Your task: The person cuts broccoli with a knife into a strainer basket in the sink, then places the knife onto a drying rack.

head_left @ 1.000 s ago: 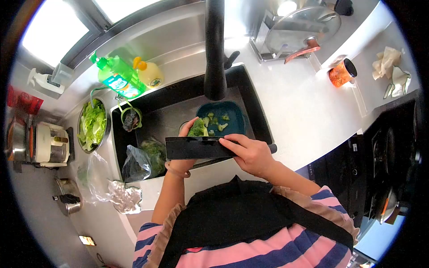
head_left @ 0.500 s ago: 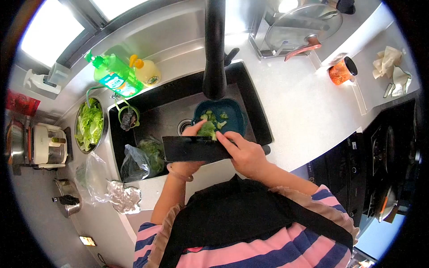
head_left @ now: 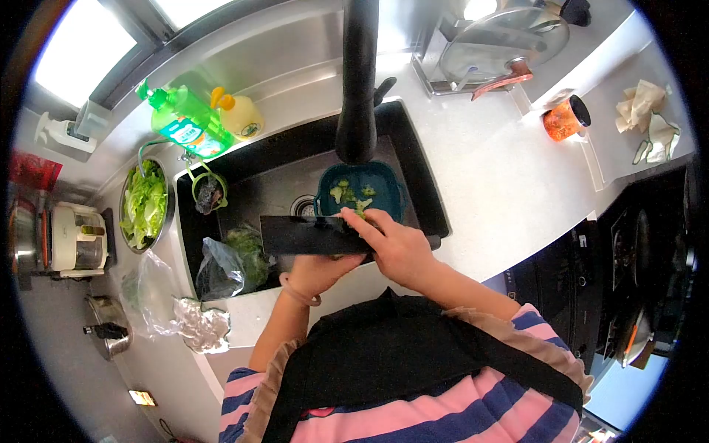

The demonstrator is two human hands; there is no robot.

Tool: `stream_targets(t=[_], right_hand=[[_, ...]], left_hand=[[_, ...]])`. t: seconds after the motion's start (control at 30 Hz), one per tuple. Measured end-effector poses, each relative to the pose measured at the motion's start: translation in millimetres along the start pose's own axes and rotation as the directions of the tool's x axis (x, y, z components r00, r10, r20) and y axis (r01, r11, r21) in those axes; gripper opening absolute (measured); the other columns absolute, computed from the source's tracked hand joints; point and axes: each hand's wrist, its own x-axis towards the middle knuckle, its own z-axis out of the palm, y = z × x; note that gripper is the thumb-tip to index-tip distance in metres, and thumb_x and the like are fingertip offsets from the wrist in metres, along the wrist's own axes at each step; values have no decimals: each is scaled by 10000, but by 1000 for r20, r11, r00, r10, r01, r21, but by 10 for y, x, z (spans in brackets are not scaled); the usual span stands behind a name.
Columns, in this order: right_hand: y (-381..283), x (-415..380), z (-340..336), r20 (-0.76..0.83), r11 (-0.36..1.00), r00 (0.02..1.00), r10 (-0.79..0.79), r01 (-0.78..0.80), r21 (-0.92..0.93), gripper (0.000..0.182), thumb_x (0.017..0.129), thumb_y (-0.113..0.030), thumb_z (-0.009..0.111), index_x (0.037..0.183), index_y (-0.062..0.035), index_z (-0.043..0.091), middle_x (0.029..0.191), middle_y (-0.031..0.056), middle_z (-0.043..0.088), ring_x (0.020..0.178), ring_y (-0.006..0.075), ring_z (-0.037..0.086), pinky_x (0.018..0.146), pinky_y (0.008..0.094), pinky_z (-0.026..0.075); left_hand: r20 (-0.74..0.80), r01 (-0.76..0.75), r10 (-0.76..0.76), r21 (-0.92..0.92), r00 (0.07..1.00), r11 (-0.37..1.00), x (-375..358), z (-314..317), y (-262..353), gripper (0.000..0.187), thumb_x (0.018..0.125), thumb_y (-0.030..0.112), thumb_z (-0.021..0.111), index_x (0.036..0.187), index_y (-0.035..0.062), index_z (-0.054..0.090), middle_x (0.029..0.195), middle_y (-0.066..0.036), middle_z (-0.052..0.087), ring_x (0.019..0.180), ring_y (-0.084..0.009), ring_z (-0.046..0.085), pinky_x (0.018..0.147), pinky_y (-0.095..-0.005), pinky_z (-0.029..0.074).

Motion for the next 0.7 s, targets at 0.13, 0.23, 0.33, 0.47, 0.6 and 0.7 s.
stream_targets(t=[0.13, 0.23, 0.33, 0.47, 0.6, 0.7], right_hand=[[114, 102, 43, 22, 997, 999, 29, -31, 77, 608, 787, -65, 549, 1363, -183, 394, 1097, 122, 544, 779, 302, 629, 595, 356, 532], [220, 152, 77, 19, 985, 996, 83, -85, 147, 584, 819, -76, 538, 1369, -187, 377, 1095, 120, 541, 768, 325, 620, 598, 371, 529], [341, 208, 77, 83, 976, 985, 150, -161, 147, 581, 844, -90, 533, 1386, -198, 351, 1007, 132, 571, 740, 342, 613, 608, 392, 525], [475, 210, 165, 162, 973, 970, 183, -202, 109, 524, 868, -107, 522, 1368, -174, 380, 999, 143, 605, 788, 336, 624, 644, 394, 528], [468, 169, 195, 118, 980, 989, 92, -111, 168, 414, 852, -94, 530, 1264, -126, 505, 1091, 133, 605, 855, 301, 635, 673, 372, 534], [299, 122, 61, 147, 983, 989, 23, -49, 174, 449, 794, -21, 566, 1232, -114, 534, 1081, 107, 601, 883, 289, 630, 700, 336, 536]], left_hand=[[-53, 354, -366, -155, 929, 922, 31, 19, 35, 467, 738, 107, 747, 1135, -8, 529, 1051, -94, 599, 937, -130, 568, 788, -270, 487], [-73, 451, -447, 50, 892, 891, 87, -72, -16, 477, 752, 140, 745, 1137, -21, 515, 1028, -80, 606, 907, -133, 584, 767, -272, 496], [-98, 522, -594, -381, 798, 763, 41, -100, -183, 588, 775, 128, 732, 1247, -24, 417, 1055, -82, 595, 929, -150, 587, 788, -269, 491], [-112, 505, -625, -486, 773, 713, 29, -150, -264, 585, 783, 106, 719, 1268, -11, 413, 1084, -78, 584, 961, -164, 578, 827, -282, 478], [-191, 450, -609, -514, 770, 730, 14, -179, -354, 633, 771, 92, 724, 1299, 12, 384, 1101, -65, 576, 989, -177, 568, 873, -292, 452], [-156, 444, -515, -342, 843, 829, 25, -247, -496, 672, 750, 70, 733, 1306, 25, 360, 1103, -65, 574, 991, -175, 565, 873, -290, 448]])
